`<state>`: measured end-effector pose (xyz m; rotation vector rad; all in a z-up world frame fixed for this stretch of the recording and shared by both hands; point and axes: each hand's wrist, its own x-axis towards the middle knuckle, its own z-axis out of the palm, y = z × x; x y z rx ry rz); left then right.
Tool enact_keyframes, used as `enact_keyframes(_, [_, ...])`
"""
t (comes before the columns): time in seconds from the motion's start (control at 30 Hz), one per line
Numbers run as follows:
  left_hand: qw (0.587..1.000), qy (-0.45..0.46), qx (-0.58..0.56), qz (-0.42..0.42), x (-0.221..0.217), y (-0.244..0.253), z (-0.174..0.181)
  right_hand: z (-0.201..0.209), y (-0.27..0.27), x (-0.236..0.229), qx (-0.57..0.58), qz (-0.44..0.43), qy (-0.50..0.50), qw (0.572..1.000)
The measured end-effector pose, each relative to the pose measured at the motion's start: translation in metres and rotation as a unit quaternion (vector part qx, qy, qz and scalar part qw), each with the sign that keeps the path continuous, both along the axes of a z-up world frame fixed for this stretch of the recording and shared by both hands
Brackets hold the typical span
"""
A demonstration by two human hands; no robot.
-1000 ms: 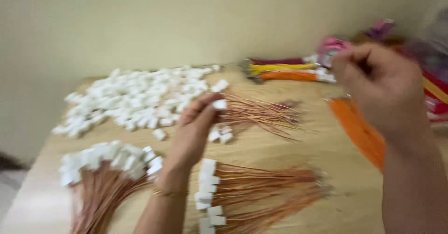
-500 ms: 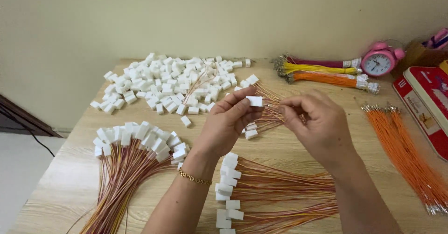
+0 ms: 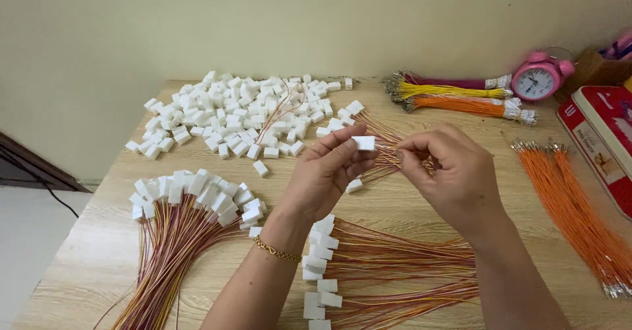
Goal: Assembling electrical wires into plastic connectors.
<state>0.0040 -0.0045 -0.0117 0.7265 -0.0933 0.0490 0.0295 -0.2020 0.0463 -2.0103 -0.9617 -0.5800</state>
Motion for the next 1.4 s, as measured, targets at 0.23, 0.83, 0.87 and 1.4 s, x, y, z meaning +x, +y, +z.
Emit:
enact_keyframes(0.23, [1.000, 0.002, 0.003, -0.010, 0.000, 0.001, -0.002, -0.004, -0.003, 0.003, -0.019, -0.007, -0.013, 1.000])
enact_keyframes(0.83, [0.994, -0.039, 0.075, 0.067, 0.005, -0.012, -0.024, -0.024, 0.002, 0.017, -0.015, -0.005, -0.068, 0.998])
enact_keyframes(0.87, [0.994, -0.034, 0.080, 0.069, 0.005, -0.013, -0.025, -0.023, 0.002, 0.017, -0.030, 0.004, -0.068, 0.997])
enact_keyframes(1.4, [0.961, -0.076, 0.231, 0.131, -0.033, 0.035, 0.041, -0.015, -0.059, 0.035, -0.083, 0.067, 0.274, 0.956])
